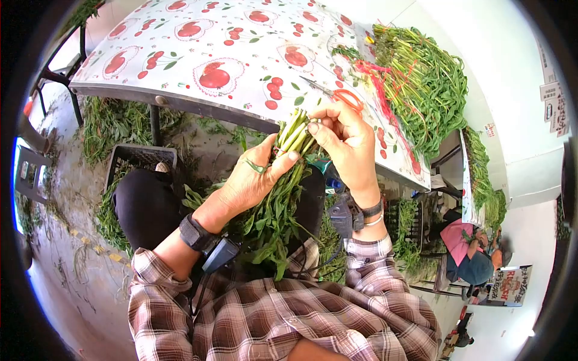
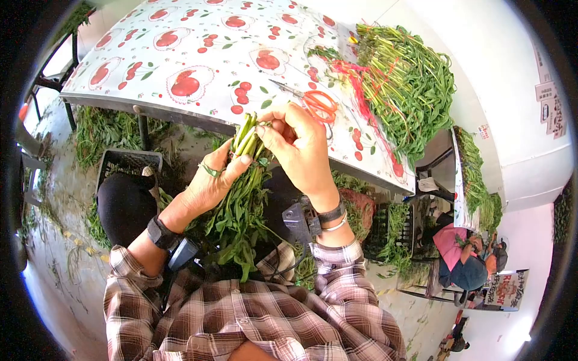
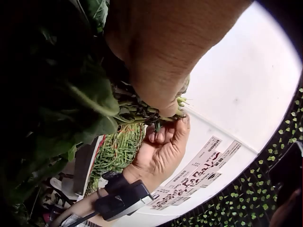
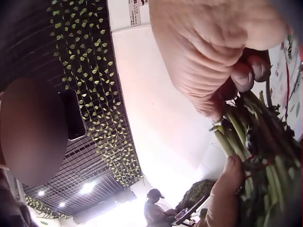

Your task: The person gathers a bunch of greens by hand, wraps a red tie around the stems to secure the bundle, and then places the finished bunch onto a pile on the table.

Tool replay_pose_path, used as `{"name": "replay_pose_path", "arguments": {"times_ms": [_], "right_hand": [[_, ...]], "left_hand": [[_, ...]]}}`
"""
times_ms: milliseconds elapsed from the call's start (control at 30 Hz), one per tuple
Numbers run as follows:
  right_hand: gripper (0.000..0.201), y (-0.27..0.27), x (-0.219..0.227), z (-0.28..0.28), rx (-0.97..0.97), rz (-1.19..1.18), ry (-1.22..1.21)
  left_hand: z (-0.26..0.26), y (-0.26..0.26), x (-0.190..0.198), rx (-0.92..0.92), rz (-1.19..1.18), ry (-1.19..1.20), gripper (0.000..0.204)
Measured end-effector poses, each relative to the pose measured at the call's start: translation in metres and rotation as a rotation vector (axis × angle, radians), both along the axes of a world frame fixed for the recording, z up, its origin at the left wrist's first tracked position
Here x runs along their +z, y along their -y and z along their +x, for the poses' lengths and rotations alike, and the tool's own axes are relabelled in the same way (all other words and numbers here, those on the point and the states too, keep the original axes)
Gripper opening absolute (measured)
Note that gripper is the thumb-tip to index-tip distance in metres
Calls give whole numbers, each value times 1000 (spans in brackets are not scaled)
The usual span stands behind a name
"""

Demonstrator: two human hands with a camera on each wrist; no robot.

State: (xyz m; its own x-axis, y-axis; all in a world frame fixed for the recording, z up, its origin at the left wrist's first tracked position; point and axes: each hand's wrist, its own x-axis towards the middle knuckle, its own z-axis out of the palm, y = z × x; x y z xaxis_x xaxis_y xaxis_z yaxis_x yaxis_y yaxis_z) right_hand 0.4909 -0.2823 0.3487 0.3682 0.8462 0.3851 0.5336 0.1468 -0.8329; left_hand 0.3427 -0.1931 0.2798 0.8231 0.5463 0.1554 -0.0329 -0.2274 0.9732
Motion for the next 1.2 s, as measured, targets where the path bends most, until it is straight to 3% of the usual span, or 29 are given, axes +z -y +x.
{"name": "replay_pose_path", "arguments": {"times_ms": [67, 333, 400, 467, 733, 800, 833, 867, 933, 967, 1000, 1067, 1100, 1200], "right_hand": [[7, 1, 7, -1, -18, -118, -16], [6, 7, 0, 15, 29, -124, -114], [5, 8, 5, 15, -7, -142, 38], [4, 4, 5, 12, 32, -133, -15], [8, 4, 4, 18, 71, -219, -9], [17, 0, 3, 25, 69, 74, 94], [33, -1, 6, 27, 40, 103, 161], [33, -3, 8, 28, 38, 101, 161], [45, -8, 17, 23, 137, 157, 225], [56, -7, 19, 20, 251, 33, 229], [56, -8, 13, 16, 252, 32, 229], [60, -14, -7, 10, 456, -174, 409], [61, -16, -6, 11, 489, -163, 433], [62, -15, 5, 15, 539, -219, 327]], "left_hand": [[1, 0, -6, 3, -20, -7, 45], [1, -2, -4, -86, -163, 42, 41], [2, -2, -5, -108, -187, 38, 41], [5, -3, -13, -38, -75, 31, 51], [3, -7, -5, -31, -141, -4, 55], [5, -6, -5, -51, -189, -2, 55], [6, -4, -8, -16, -117, 10, 48], [7, -3, -10, 18, -45, 22, 40], [8, 0, -11, 0, -24, 66, 38], [9, 1, -11, -14, -2, 110, 37], [7, 0, -10, -14, -3, 110, 37], [0, -4, -9, -93, -82, 84, 35], [-1, -4, -10, -104, -111, 82, 34], [0, -1, -5, -93, -60, 99, 34]]}}
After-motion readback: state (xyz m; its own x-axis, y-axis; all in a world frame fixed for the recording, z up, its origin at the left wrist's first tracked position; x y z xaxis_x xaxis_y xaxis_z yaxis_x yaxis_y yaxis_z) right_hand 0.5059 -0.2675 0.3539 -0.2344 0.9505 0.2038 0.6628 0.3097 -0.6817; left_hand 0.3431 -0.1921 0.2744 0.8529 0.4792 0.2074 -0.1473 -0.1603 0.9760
